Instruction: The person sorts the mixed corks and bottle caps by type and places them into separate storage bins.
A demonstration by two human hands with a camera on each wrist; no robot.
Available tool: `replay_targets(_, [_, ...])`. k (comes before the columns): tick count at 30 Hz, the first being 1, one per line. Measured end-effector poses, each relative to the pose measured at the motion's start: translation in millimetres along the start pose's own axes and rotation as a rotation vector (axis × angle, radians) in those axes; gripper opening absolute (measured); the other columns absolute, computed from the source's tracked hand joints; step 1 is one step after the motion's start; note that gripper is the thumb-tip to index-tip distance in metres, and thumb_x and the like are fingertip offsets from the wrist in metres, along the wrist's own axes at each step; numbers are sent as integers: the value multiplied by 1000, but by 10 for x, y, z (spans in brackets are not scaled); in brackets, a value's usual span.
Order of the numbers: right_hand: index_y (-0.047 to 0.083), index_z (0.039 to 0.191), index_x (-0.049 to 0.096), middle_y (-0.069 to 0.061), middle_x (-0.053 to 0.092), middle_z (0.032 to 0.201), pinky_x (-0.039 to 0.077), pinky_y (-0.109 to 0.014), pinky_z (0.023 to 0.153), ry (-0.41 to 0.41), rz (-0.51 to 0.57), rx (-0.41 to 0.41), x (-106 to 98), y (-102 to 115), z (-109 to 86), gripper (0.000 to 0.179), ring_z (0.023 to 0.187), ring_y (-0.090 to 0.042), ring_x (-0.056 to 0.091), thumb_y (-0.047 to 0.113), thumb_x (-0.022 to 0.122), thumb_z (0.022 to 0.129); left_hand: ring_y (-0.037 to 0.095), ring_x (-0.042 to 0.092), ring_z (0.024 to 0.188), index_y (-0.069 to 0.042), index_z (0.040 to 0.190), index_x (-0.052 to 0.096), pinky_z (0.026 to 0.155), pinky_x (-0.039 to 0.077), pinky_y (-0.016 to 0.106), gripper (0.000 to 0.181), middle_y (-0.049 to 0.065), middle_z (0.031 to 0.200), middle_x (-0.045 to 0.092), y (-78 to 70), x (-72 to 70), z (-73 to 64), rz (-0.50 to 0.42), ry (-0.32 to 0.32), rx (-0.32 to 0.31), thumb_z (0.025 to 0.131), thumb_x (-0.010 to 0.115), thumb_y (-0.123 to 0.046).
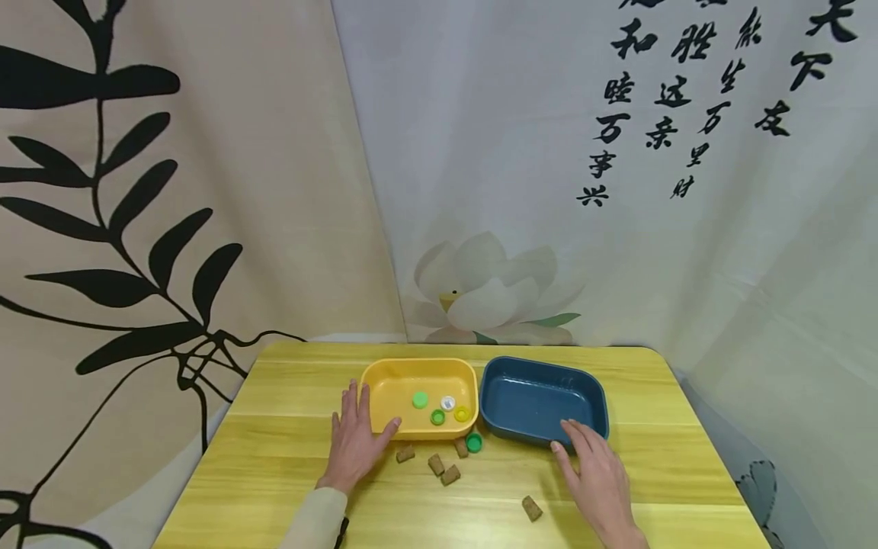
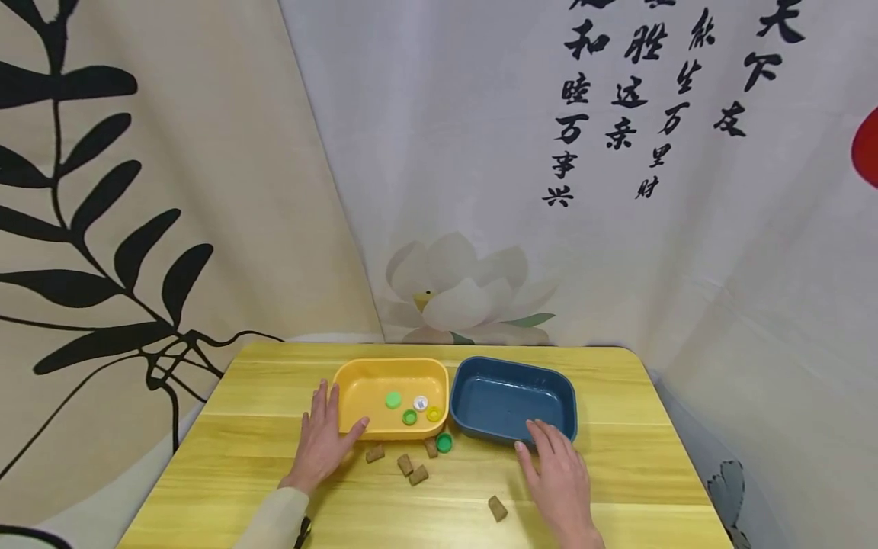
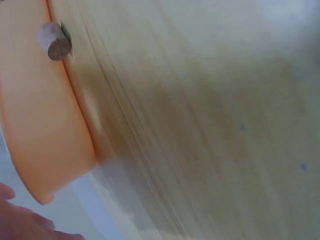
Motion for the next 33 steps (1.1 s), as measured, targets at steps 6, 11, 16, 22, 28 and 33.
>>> replay_targets(6, [2,132,68,-21,64,132,51,-66,87,-33,-45,59,-73,-205,13,46,123,-47,57,24,78,93,47,16,154,2,163,22,115,21,74,100,23,171,9,-44,-11,-93,18,-59,77,97,62,-62])
replay_targets(11, [4,133,67,-20,65,132,52,-65,86,21,-46,-9,-70,-171,-92,48,123,-46,58,27,78,92,49,18,153,1,162,25,115,22,74,99,25,170,12,-38,9,-151,45,-59,74,96,62,-63])
replay_targets(16, [9,134,68,-14,67,132,56,-60,85,85,-10,-144,-11,-55,-237,48,121,-41,61,29,79,91,51,19,152,3,161,27,114,23,75,99,27,169,14,-7,11,-208,61,-70,82,96,63,-62])
replay_targets(22, [13,135,67,-9,66,136,57,-53,86,198,-7,-325,76,41,-361,48,121,-34,64,37,76,94,51,19,152,2,161,27,114,24,75,99,26,170,12,9,14,-264,52,-81,85,95,64,-62])
replay_targets(28, [18,149,58,-4,54,153,55,-56,89,533,-2,-420,125,48,-439,57,130,-37,58,47,65,101,51,19,152,2,161,26,113,24,75,98,27,169,14,-32,15,-329,30,-76,81,95,66,-58])
replay_targets(33, [23,149,58,-3,56,152,55,-59,87,687,-5,-437,132,21,-448,53,130,-38,58,44,66,101,50,20,152,3,161,26,114,22,75,96,26,169,16,-93,27,-370,12,-66,80,96,65,-57])
Point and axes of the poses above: each hand's wrist, its own z-axis towards the middle knuckle, its own x-axis out of the palm, y = z × x, the point moved 1 cm from there along z, towards the middle knuckle
